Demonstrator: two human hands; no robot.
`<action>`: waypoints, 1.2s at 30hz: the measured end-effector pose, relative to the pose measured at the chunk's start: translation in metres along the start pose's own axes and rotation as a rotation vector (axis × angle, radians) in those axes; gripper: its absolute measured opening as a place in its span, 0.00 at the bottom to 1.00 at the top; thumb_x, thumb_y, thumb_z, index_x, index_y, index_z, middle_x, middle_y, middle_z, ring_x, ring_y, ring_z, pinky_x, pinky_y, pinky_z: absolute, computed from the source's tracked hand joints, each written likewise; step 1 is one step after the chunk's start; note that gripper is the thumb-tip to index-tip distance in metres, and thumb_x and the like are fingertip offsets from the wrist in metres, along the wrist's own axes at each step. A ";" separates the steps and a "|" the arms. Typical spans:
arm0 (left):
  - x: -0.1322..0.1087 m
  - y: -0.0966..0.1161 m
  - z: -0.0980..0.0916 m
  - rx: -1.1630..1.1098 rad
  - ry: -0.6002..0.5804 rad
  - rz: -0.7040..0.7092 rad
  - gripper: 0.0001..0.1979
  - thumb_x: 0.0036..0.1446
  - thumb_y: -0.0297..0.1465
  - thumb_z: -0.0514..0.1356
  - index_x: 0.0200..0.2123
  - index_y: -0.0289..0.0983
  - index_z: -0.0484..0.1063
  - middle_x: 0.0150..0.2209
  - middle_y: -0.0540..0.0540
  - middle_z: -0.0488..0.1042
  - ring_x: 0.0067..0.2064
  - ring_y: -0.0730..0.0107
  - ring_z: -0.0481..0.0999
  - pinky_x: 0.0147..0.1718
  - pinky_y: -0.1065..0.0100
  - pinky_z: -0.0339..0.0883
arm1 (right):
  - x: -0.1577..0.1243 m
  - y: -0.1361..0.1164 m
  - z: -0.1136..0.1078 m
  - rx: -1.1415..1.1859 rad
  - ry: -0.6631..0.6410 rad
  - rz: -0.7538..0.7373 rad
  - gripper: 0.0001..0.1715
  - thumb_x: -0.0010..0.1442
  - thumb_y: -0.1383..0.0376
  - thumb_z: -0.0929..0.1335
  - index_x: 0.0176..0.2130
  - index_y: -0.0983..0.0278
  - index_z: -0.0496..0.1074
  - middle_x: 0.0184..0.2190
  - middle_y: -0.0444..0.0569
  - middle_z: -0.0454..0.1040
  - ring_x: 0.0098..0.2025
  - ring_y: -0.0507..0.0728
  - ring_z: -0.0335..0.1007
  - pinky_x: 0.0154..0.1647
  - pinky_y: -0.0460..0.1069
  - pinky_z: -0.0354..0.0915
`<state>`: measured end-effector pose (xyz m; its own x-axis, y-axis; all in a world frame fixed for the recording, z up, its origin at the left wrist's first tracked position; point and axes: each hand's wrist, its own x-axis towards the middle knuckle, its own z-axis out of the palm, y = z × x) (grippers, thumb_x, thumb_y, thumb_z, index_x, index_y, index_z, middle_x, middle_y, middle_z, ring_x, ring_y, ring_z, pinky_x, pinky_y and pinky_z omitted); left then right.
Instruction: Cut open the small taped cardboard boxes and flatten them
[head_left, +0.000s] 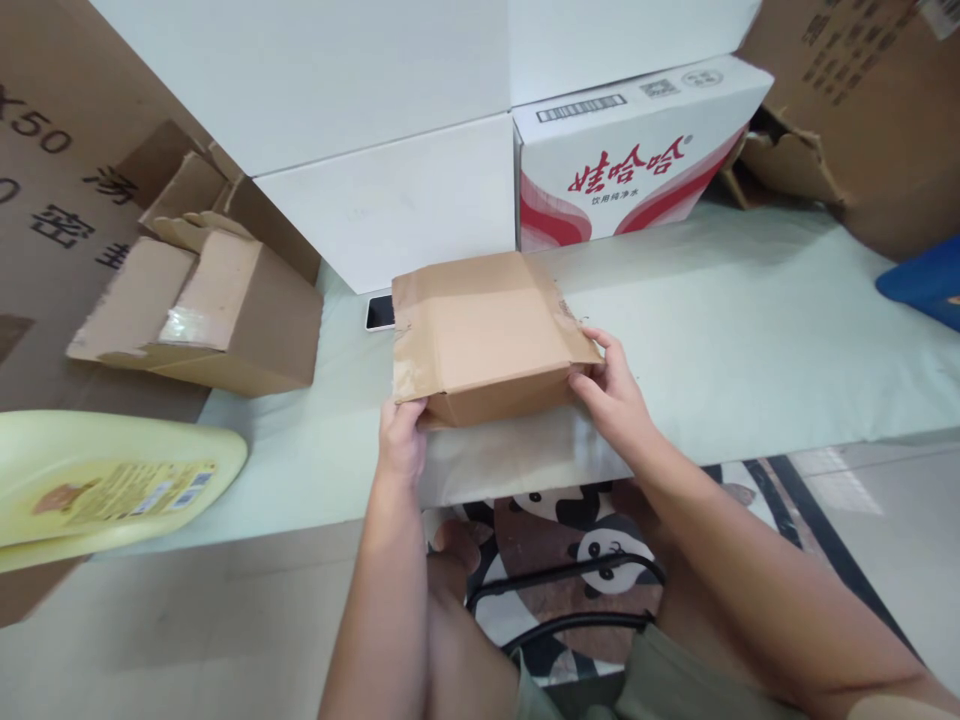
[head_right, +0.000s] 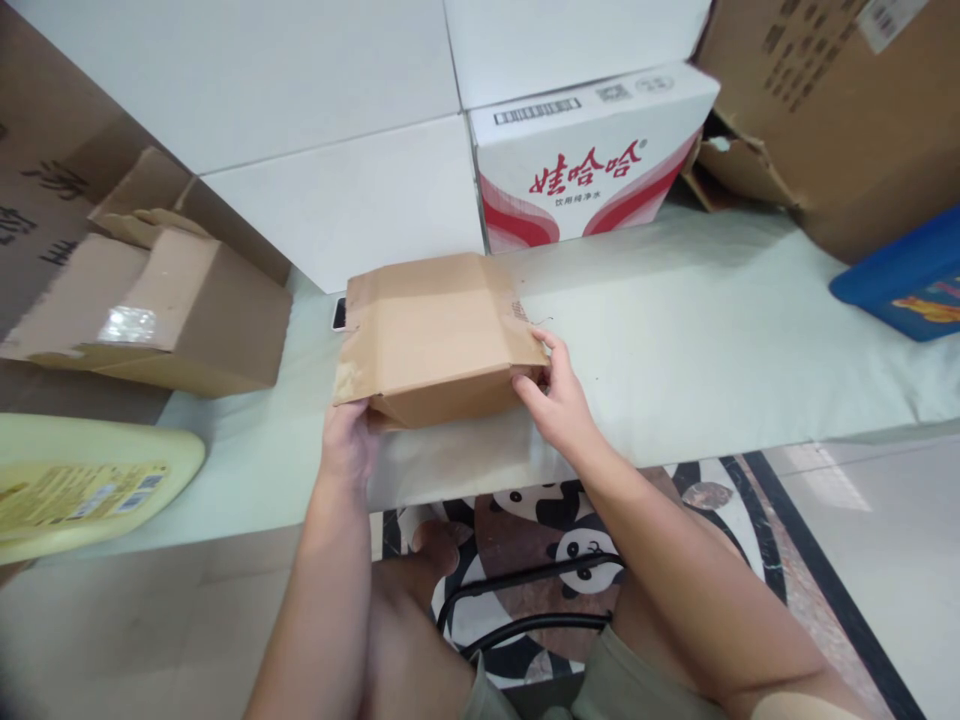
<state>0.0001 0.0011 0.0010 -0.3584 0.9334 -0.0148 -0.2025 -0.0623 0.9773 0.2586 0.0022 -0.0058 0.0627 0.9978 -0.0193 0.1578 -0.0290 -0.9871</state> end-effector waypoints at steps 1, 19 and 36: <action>0.000 -0.001 0.000 0.005 -0.004 0.002 0.18 0.38 0.40 0.71 0.35 0.40 0.81 0.40 0.44 0.82 0.56 0.48 0.77 0.54 0.58 0.71 | 0.000 0.000 0.000 0.003 0.001 0.000 0.35 0.57 0.58 0.67 0.62 0.55 0.56 0.34 0.45 0.70 0.36 0.60 0.69 0.41 0.58 0.67; -0.001 -0.002 -0.001 0.091 -0.038 -0.048 0.18 0.40 0.44 0.72 0.32 0.38 0.81 0.37 0.43 0.82 0.48 0.51 0.80 0.45 0.61 0.73 | 0.001 -0.001 0.001 -0.163 0.149 -0.053 0.32 0.56 0.62 0.66 0.59 0.57 0.62 0.59 0.55 0.69 0.53 0.63 0.70 0.53 0.61 0.70; 0.000 -0.006 -0.002 0.132 -0.035 -0.018 0.19 0.42 0.45 0.72 0.33 0.37 0.82 0.37 0.43 0.83 0.46 0.51 0.81 0.46 0.60 0.73 | 0.003 0.006 0.001 -0.251 0.153 -0.065 0.33 0.56 0.62 0.65 0.61 0.59 0.63 0.60 0.58 0.68 0.59 0.65 0.67 0.55 0.62 0.69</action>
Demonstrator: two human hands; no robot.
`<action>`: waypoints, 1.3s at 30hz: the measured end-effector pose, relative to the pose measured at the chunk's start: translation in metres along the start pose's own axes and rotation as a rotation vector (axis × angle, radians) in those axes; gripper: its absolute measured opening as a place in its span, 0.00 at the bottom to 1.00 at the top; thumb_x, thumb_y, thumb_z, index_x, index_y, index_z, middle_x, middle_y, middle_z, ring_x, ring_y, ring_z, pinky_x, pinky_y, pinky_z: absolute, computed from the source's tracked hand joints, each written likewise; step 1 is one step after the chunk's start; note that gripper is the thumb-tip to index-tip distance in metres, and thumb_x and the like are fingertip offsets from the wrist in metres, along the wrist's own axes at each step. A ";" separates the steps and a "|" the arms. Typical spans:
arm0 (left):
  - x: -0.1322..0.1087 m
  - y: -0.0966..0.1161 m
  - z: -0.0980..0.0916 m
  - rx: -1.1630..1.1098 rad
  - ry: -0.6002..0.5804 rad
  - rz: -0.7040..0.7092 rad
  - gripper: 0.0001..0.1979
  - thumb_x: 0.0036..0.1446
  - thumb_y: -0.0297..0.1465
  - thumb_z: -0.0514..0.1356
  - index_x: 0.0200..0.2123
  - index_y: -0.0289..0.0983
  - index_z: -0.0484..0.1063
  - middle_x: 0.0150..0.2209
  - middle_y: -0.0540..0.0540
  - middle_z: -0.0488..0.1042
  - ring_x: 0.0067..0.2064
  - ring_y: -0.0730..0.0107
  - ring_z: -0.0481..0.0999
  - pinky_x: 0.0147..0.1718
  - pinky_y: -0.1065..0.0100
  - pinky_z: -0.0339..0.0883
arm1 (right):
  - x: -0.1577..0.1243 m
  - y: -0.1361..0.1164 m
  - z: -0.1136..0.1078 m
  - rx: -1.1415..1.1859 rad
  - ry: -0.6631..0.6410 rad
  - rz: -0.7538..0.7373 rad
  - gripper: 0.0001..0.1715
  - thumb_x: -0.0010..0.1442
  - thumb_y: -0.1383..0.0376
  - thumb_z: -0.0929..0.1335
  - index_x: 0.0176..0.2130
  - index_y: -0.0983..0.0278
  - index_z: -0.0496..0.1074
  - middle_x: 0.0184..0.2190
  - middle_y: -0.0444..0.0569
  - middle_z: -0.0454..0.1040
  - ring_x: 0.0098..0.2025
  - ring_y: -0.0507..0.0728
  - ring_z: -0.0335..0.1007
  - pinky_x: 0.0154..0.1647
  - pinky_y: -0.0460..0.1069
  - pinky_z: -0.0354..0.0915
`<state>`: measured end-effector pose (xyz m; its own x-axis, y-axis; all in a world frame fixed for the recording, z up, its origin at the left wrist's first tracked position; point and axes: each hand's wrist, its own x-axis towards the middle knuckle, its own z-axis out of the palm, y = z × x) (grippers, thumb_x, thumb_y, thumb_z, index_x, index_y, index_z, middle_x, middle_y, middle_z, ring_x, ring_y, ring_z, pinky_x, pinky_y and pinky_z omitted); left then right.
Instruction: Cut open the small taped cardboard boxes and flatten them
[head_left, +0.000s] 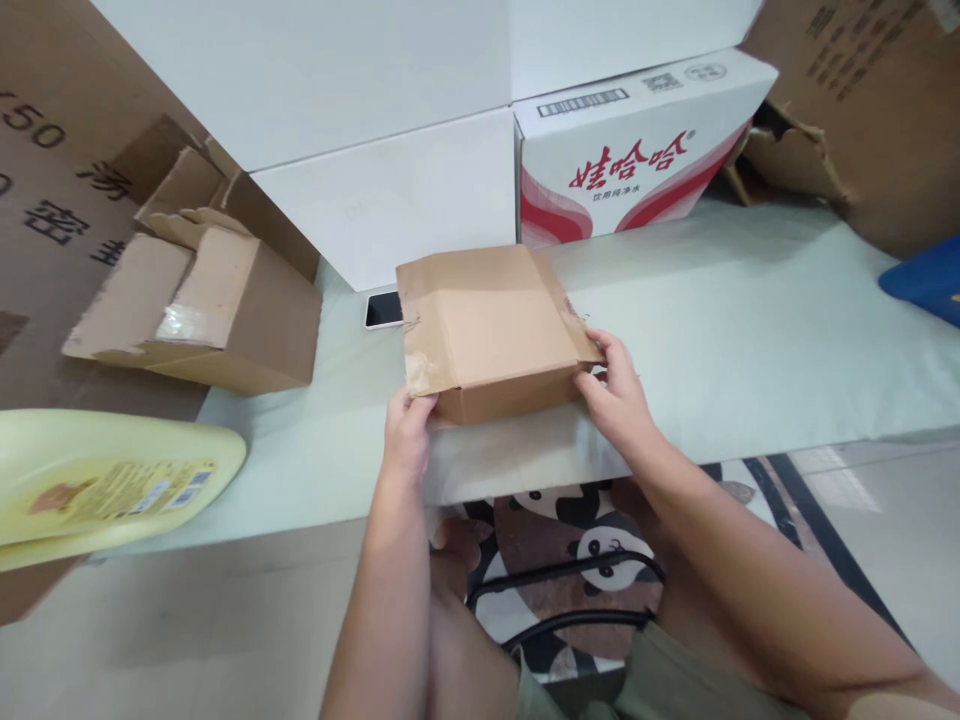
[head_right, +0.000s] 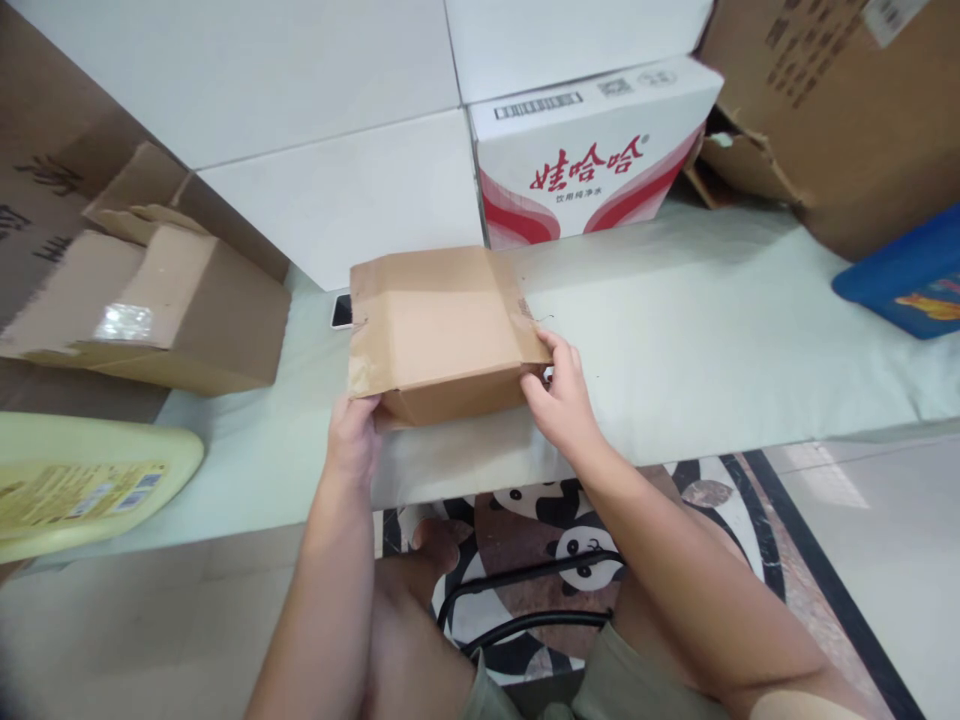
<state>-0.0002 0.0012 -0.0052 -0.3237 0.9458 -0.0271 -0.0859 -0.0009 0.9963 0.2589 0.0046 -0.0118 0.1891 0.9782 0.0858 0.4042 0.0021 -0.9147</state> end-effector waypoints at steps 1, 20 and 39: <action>0.000 -0.001 0.000 0.003 -0.001 -0.004 0.20 0.42 0.45 0.71 0.34 0.37 0.82 0.38 0.42 0.83 0.46 0.51 0.81 0.46 0.60 0.73 | 0.000 0.000 0.000 -0.014 0.006 -0.014 0.33 0.56 0.62 0.65 0.61 0.58 0.63 0.59 0.57 0.68 0.59 0.65 0.67 0.55 0.63 0.69; 0.000 0.000 0.001 0.013 -0.007 -0.007 0.19 0.44 0.44 0.71 0.35 0.37 0.83 0.41 0.42 0.83 0.49 0.51 0.80 0.48 0.59 0.72 | -0.002 0.003 0.003 -0.024 0.043 -0.016 0.32 0.57 0.60 0.67 0.61 0.57 0.66 0.53 0.57 0.62 0.59 0.67 0.63 0.54 0.64 0.71; 0.000 -0.002 0.001 0.023 -0.001 -0.013 0.17 0.45 0.43 0.70 0.35 0.37 0.82 0.40 0.42 0.83 0.47 0.52 0.80 0.46 0.61 0.72 | -0.001 0.004 0.002 -0.022 0.020 -0.014 0.31 0.57 0.60 0.67 0.60 0.56 0.66 0.53 0.56 0.62 0.56 0.64 0.65 0.51 0.61 0.73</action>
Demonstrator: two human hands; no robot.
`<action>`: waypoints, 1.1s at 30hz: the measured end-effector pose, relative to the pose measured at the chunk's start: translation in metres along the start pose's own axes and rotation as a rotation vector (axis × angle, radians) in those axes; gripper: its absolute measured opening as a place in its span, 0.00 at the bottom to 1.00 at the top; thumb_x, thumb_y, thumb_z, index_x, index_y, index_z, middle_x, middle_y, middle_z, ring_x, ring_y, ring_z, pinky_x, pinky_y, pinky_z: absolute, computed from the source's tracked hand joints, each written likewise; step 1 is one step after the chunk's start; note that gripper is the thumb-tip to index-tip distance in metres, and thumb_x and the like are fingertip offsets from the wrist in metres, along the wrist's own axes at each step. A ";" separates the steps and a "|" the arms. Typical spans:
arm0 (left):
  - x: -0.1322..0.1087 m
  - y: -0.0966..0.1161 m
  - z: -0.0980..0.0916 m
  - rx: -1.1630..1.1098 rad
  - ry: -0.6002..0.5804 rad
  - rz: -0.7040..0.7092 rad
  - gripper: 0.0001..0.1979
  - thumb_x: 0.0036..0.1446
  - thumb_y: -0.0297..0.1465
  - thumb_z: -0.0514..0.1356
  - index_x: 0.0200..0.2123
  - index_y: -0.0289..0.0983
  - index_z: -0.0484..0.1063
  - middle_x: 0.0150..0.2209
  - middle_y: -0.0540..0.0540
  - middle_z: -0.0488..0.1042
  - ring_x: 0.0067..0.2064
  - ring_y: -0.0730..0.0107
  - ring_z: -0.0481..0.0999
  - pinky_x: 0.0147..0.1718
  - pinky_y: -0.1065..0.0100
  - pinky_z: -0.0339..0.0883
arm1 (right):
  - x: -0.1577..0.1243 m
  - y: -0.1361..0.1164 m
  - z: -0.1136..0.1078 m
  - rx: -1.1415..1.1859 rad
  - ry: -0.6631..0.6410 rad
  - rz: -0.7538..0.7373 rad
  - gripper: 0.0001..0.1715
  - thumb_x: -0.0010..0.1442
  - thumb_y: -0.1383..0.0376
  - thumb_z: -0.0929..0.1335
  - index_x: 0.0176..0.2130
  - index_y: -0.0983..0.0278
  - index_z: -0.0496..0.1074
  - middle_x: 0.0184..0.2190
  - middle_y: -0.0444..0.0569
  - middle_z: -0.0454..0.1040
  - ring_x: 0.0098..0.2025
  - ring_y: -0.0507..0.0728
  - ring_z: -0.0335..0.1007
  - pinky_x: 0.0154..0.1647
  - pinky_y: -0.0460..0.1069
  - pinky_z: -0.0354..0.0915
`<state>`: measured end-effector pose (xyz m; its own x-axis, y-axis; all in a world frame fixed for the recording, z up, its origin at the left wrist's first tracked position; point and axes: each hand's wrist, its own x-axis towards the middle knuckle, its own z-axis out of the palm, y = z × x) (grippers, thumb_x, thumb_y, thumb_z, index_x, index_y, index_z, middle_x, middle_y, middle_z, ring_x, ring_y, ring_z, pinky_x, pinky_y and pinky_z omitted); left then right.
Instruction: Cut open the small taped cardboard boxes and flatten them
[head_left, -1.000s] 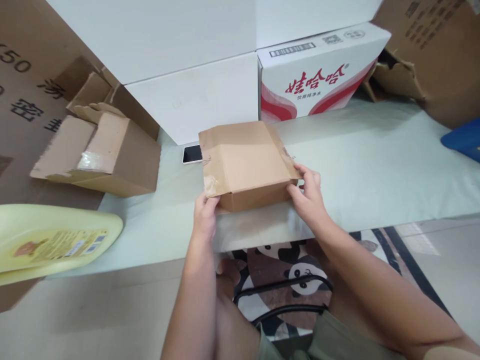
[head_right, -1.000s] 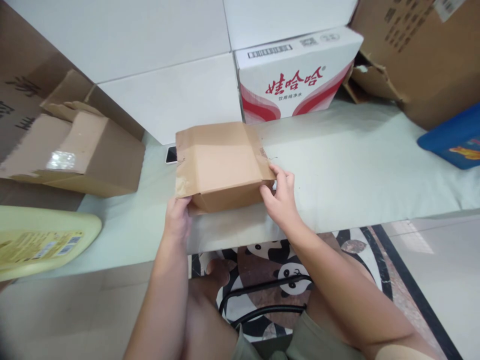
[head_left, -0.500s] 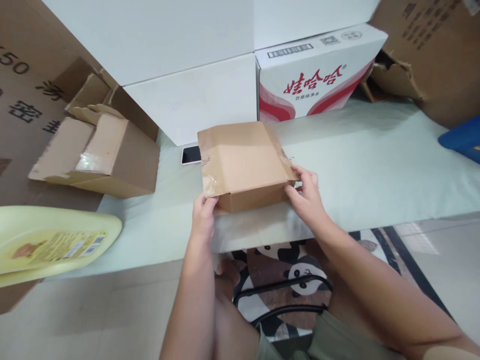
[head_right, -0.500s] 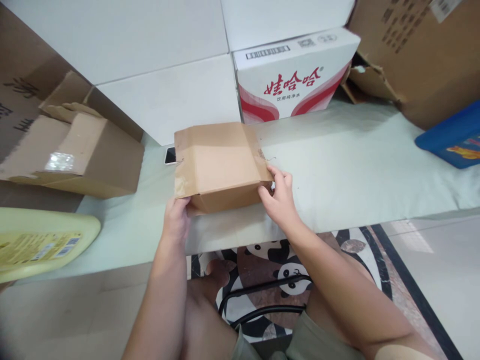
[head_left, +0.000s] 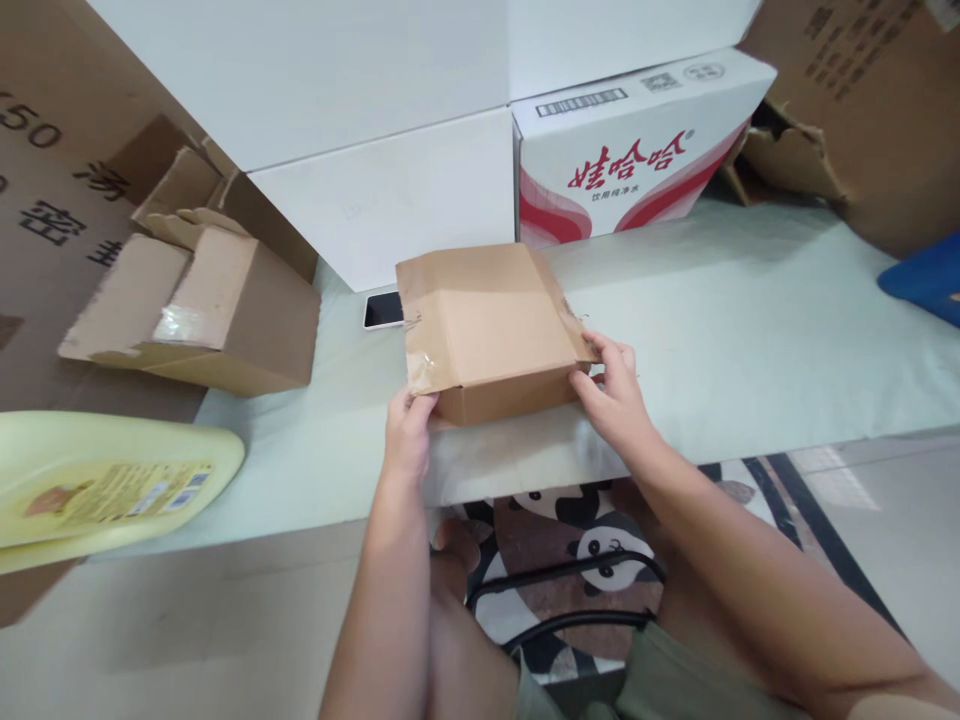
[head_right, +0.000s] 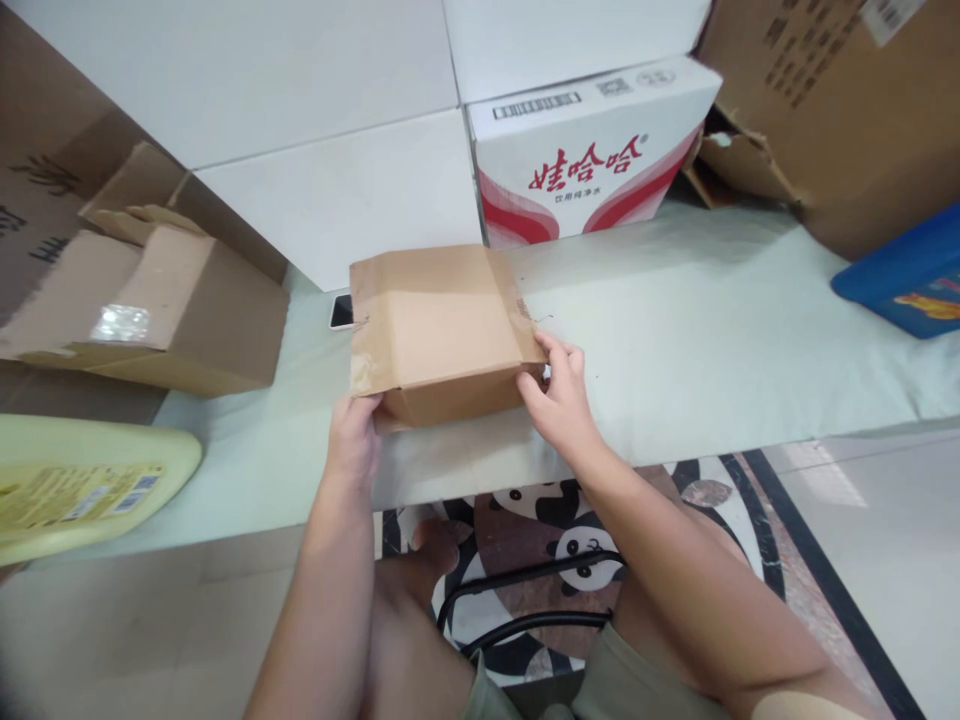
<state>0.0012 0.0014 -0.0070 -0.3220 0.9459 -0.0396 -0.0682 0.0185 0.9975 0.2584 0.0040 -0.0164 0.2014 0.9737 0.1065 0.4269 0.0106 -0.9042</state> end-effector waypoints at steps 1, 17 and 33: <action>0.000 0.000 0.000 0.001 -0.001 -0.001 0.17 0.45 0.43 0.70 0.35 0.37 0.83 0.40 0.42 0.83 0.48 0.52 0.80 0.46 0.61 0.72 | 0.000 0.000 0.000 0.002 -0.001 0.004 0.31 0.57 0.60 0.67 0.60 0.56 0.66 0.53 0.56 0.62 0.56 0.65 0.65 0.51 0.61 0.72; -0.001 0.002 0.003 -0.008 0.011 -0.008 0.19 0.44 0.44 0.71 0.35 0.37 0.83 0.40 0.42 0.84 0.53 0.49 0.79 0.51 0.59 0.72 | -0.001 -0.002 0.000 0.017 -0.017 0.055 0.32 0.57 0.59 0.67 0.61 0.57 0.66 0.55 0.57 0.64 0.53 0.65 0.67 0.56 0.65 0.69; -0.002 0.008 0.006 -0.004 0.000 -0.015 0.16 0.45 0.43 0.70 0.34 0.38 0.82 0.39 0.44 0.83 0.53 0.51 0.78 0.50 0.62 0.70 | 0.000 -0.003 0.000 0.019 -0.052 0.073 0.33 0.57 0.58 0.65 0.61 0.59 0.64 0.57 0.60 0.65 0.53 0.66 0.70 0.56 0.66 0.69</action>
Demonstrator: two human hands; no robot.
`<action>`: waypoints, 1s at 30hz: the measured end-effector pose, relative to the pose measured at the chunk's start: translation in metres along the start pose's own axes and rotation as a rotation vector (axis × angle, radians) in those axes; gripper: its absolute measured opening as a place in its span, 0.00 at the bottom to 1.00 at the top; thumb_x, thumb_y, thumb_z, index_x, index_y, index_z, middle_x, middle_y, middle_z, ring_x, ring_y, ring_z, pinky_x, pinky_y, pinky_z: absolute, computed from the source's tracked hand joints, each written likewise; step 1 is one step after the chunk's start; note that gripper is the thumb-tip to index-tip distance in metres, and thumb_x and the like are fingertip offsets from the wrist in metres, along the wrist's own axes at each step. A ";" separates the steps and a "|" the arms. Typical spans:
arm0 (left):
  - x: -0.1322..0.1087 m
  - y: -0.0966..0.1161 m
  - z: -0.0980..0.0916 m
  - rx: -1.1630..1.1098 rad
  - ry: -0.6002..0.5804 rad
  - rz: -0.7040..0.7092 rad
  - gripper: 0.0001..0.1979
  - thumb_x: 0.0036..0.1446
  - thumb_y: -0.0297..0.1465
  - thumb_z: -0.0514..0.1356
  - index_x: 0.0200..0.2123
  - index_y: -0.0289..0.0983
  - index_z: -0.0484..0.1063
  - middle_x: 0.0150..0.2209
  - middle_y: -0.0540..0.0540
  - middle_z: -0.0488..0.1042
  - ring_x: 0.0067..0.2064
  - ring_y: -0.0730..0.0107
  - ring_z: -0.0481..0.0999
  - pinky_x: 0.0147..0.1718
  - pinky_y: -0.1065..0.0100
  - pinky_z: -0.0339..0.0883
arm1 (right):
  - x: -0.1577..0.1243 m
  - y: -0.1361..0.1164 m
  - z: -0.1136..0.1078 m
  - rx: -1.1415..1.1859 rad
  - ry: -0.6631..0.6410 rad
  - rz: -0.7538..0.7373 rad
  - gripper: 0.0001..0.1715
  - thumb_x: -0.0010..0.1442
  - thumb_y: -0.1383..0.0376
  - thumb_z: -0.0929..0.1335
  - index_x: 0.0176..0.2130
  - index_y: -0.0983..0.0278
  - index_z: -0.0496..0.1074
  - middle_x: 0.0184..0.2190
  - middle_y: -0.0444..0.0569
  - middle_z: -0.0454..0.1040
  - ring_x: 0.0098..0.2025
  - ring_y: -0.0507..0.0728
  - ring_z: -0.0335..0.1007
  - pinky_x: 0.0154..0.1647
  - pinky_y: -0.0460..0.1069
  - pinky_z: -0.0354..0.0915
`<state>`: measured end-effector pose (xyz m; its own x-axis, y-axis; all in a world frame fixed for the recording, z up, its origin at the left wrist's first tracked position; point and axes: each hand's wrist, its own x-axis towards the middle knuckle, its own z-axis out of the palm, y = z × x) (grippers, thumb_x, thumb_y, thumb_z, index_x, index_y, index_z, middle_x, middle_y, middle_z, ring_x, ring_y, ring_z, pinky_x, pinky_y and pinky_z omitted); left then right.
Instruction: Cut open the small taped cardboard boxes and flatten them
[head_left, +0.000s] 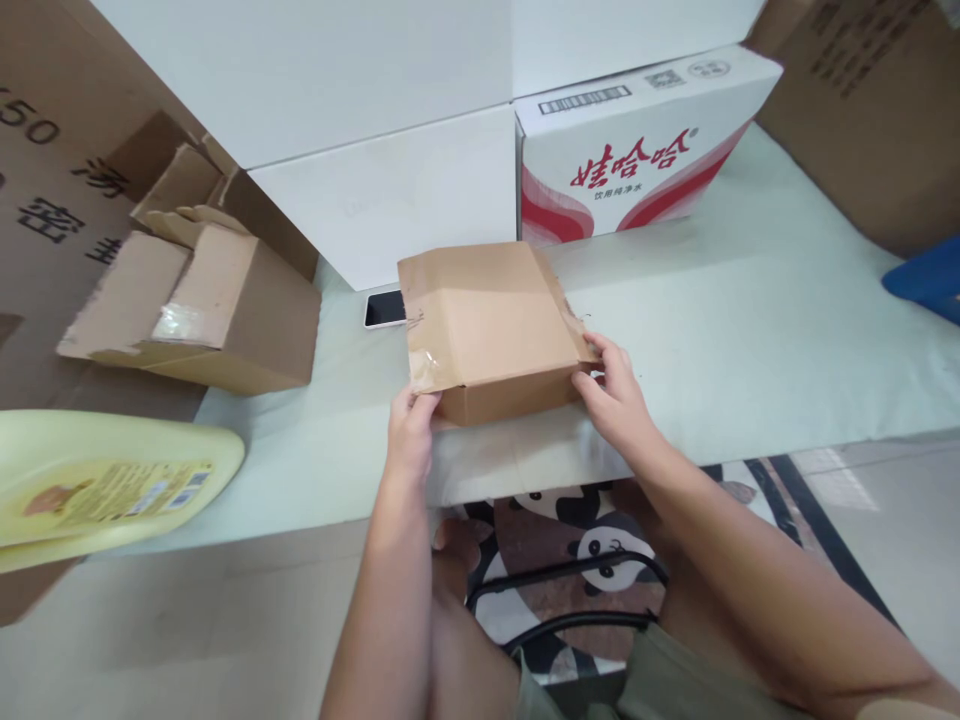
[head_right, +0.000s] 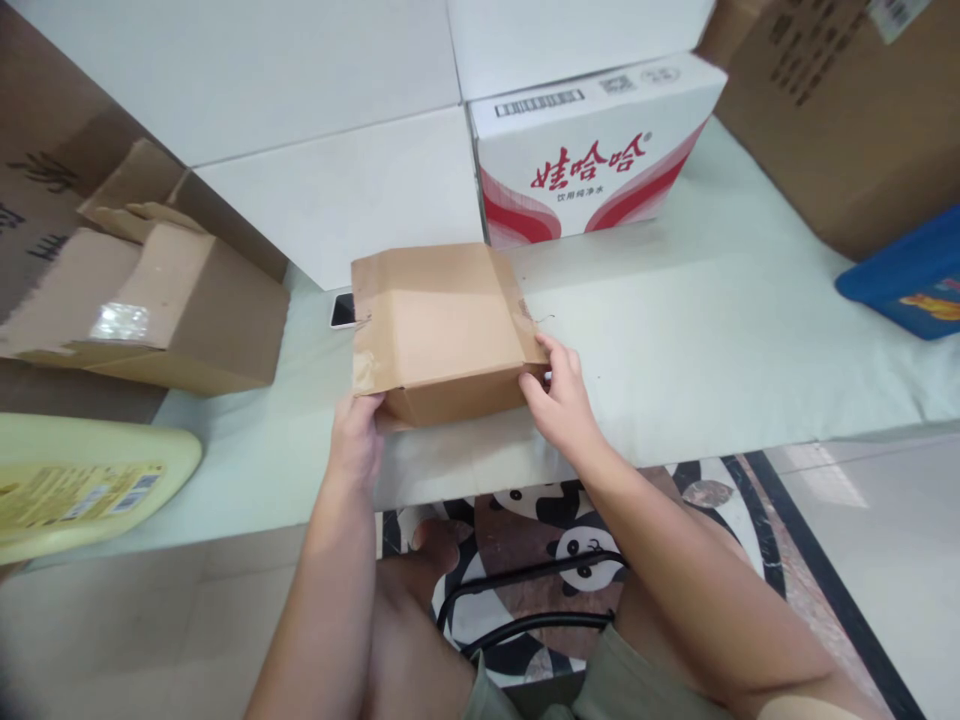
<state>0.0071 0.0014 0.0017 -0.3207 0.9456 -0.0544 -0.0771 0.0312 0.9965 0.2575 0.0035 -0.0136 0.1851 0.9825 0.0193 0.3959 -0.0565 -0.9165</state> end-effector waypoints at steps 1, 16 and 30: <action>0.000 0.000 0.000 0.001 -0.001 0.000 0.16 0.45 0.43 0.70 0.34 0.38 0.82 0.39 0.43 0.83 0.53 0.51 0.78 0.49 0.62 0.71 | 0.000 0.000 0.000 0.005 -0.001 -0.001 0.33 0.57 0.58 0.66 0.61 0.59 0.64 0.57 0.59 0.65 0.52 0.66 0.70 0.56 0.66 0.69; 0.000 -0.002 -0.003 0.014 -0.017 0.005 0.15 0.46 0.42 0.69 0.34 0.38 0.82 0.40 0.43 0.83 0.51 0.52 0.78 0.47 0.62 0.71 | 0.001 0.003 -0.001 -0.019 -0.018 -0.007 0.33 0.59 0.58 0.65 0.62 0.59 0.64 0.57 0.59 0.64 0.52 0.65 0.70 0.56 0.64 0.70; -0.001 -0.001 -0.003 0.023 0.004 0.005 0.14 0.45 0.42 0.69 0.32 0.38 0.81 0.37 0.44 0.82 0.44 0.56 0.78 0.43 0.63 0.68 | 0.003 0.008 -0.001 0.012 -0.006 -0.025 0.32 0.58 0.58 0.66 0.61 0.56 0.64 0.55 0.57 0.65 0.51 0.63 0.70 0.54 0.63 0.71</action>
<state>0.0043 -0.0002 0.0009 -0.3250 0.9444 -0.0498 -0.0539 0.0341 0.9980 0.2622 0.0060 -0.0207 0.1694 0.9847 0.0397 0.3891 -0.0299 -0.9207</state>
